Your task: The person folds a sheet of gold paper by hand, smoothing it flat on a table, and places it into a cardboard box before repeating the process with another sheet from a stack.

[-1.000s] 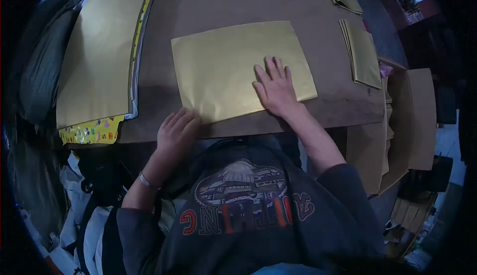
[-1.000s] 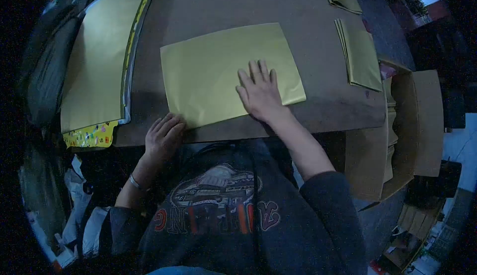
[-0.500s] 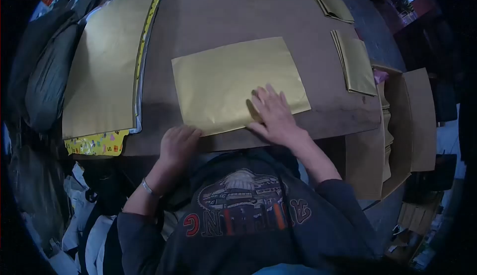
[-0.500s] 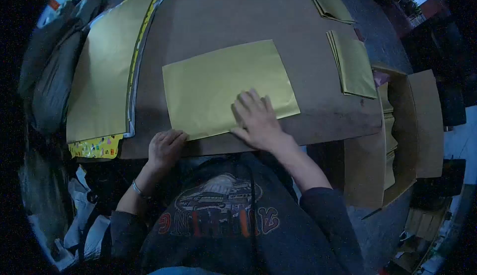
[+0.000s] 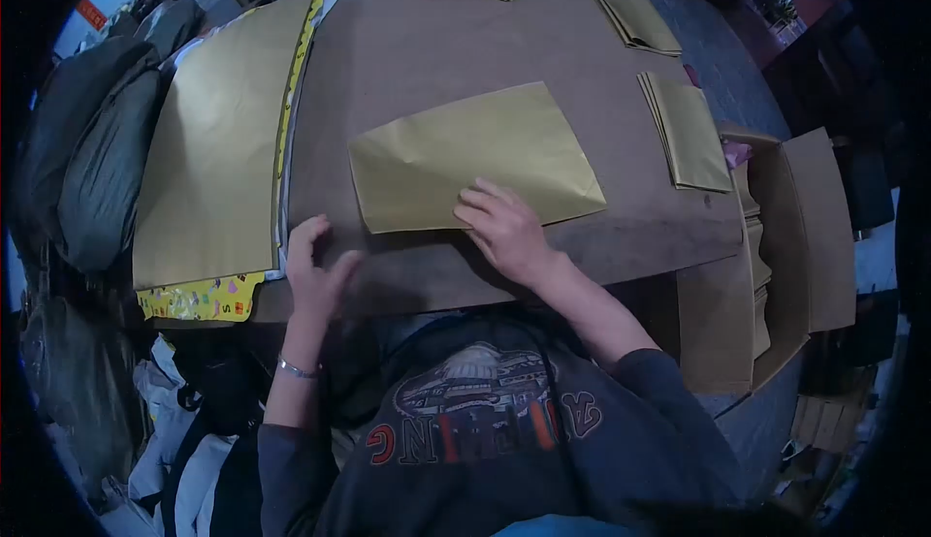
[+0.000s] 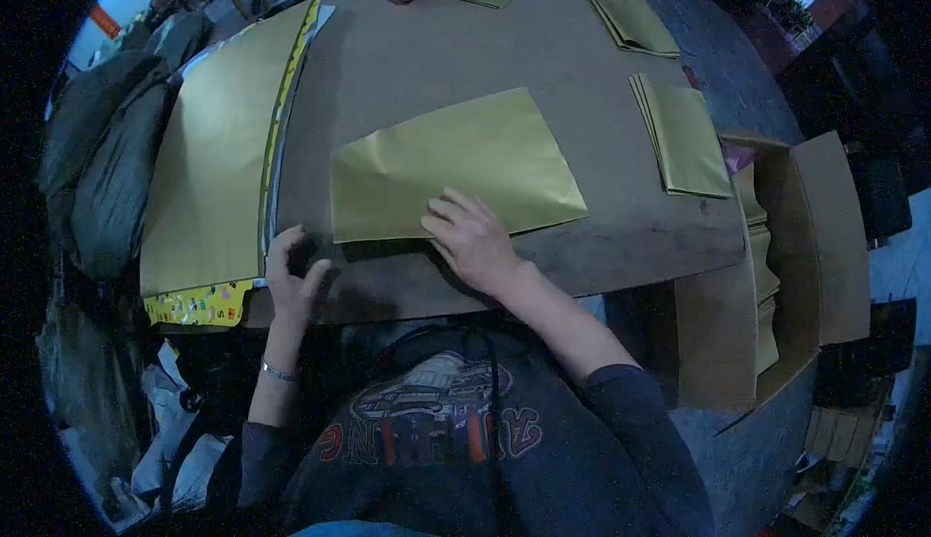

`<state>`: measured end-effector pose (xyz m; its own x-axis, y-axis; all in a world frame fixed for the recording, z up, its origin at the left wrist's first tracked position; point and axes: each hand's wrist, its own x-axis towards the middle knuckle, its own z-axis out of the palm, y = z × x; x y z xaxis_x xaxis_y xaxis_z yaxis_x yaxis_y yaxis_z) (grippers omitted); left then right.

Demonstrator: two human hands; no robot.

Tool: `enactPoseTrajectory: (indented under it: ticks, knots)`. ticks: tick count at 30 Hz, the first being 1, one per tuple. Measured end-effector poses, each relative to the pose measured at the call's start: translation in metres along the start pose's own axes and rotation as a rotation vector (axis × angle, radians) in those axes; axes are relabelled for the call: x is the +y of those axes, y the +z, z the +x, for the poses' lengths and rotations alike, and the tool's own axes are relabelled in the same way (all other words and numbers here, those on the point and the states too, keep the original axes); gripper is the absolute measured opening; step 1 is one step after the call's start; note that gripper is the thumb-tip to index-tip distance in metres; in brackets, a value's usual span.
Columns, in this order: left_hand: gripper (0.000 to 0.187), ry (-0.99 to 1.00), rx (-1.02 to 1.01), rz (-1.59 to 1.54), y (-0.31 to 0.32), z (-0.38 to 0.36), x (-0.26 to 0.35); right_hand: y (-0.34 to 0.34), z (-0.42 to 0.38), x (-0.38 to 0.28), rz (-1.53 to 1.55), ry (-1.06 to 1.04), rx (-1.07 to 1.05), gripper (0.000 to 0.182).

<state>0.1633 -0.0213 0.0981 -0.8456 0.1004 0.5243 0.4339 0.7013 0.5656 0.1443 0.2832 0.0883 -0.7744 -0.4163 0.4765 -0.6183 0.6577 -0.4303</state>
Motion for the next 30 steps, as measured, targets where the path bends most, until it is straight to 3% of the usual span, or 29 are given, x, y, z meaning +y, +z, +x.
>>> enactPoseTrajectory:
  ticks: [1, 3, 5, 7, 10, 11, 13, 14, 17, 20, 26, 30]
  knots:
    - [0.047, 0.006, 0.000, 0.001, 0.006, -0.003, -0.013, -0.011, 0.005, 0.003, 0.028, -0.004, 0.029, 0.026]
    - [0.051, -0.531, -0.072, -0.519, 0.022, -0.006, -0.039, -0.030, 0.008, 0.008, 0.072, -0.031, 0.044, 0.030]
    - [0.053, -0.552, -0.141, -0.525, 0.028, 0.008, -0.049, -0.046, 0.007, 0.010, 0.211, -0.145, 0.074, 0.029]
    - [0.056, -0.385, -0.126, -0.489, 0.037, 0.031, -0.043, -0.058, 0.003, 0.011, 0.241, -0.249, 0.065, 0.028]
    - [0.072, -0.658, -0.145, -1.456, 0.067, 0.052, -0.093, -0.073, -0.011, 0.007, 0.289, -0.249, 0.030, 0.025]
    - [0.066, -0.437, -0.159, -0.907, 0.070, 0.056, -0.067, -0.074, -0.015, 0.007, 0.314, -0.261, 0.047, 0.024]
    - [0.054, -0.370, -0.288, -0.898, 0.081, 0.059, -0.070, -0.081, -0.026, 0.007, 0.333, -0.239, 0.032, 0.024]
    - [0.040, -0.228, -0.298, -0.819, 0.083, 0.059, -0.060, -0.083, -0.030, 0.010, 0.327, -0.229, 0.035, 0.024]
    - [0.023, -0.126, -0.427, -0.494, 0.071, 0.059, -0.021, -0.082, -0.044, 0.021, 0.331, -0.218, 0.058, 0.028]
    - [0.029, 0.046, -0.462, -0.135, 0.066, 0.047, -0.010, -0.090, -0.047, 0.023, 0.304, -0.204, 0.036, 0.028]
    - [0.049, 0.132, -0.506, 0.077, 0.049, 0.022, -0.021, -0.091, -0.048, 0.026, 0.323, -0.178, 0.099, 0.033]
    - [0.052, 0.100, -0.438, -0.086, 0.046, 0.016, -0.031, -0.090, -0.045, 0.024, 0.387, -0.149, 0.166, 0.033]
